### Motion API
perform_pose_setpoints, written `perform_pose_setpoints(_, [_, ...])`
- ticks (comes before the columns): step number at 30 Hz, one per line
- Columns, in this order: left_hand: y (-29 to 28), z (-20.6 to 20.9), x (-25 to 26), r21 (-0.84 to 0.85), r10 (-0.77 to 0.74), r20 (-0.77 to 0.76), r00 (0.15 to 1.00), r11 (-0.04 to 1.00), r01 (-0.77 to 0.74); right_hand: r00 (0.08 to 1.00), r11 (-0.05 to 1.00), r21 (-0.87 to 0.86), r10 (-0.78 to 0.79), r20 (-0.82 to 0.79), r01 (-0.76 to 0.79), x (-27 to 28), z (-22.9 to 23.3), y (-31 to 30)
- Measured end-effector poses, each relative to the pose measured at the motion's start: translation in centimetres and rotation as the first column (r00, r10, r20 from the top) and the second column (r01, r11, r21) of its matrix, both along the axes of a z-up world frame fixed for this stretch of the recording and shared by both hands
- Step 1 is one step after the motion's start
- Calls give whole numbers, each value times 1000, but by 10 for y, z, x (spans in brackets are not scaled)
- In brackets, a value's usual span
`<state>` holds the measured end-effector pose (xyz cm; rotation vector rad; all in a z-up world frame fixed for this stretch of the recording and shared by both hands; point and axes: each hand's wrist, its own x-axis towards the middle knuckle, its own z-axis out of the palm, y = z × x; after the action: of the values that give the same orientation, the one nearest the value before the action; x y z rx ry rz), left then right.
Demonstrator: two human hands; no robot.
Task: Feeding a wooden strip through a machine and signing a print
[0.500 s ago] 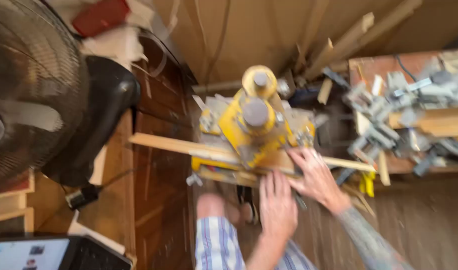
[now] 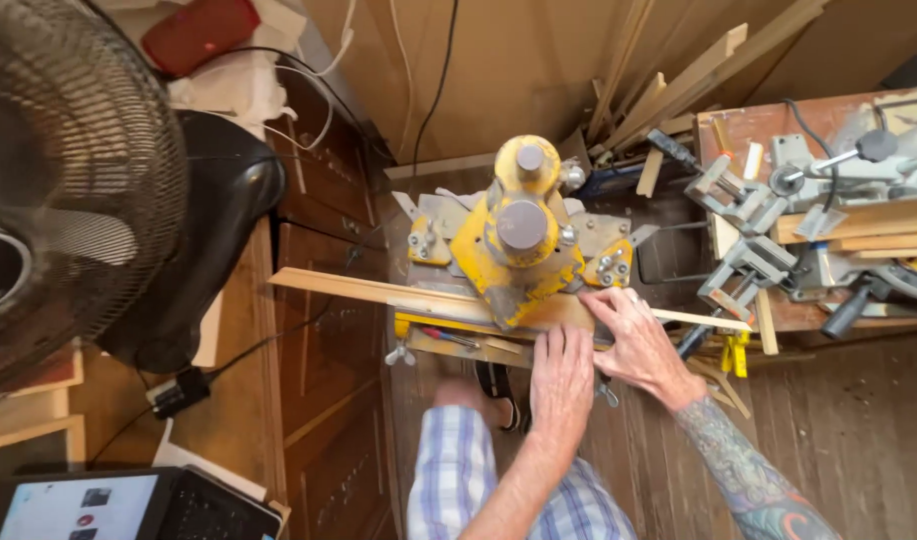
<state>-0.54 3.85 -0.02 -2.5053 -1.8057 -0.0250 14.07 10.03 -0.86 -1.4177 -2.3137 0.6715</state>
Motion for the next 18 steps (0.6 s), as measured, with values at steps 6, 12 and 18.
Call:
perform_pose_setpoints(6, [-13, -23, -14, -100, -69, 127, 989, 992, 82, 1000, 1000, -18, 15, -27, -15, 4, -17, -12])
perform_pose_setpoints(12, [-10, -15, -19, -54, -72, 215, 974, 995, 85, 999, 999, 35, 4, 34, -6, 1, -11, -2])
perform_pose_setpoints(18, [-23, -6, -19, 27, -91, 209, 974, 996, 87, 997, 999, 39, 4, 76, -7, 2, 0, -9])
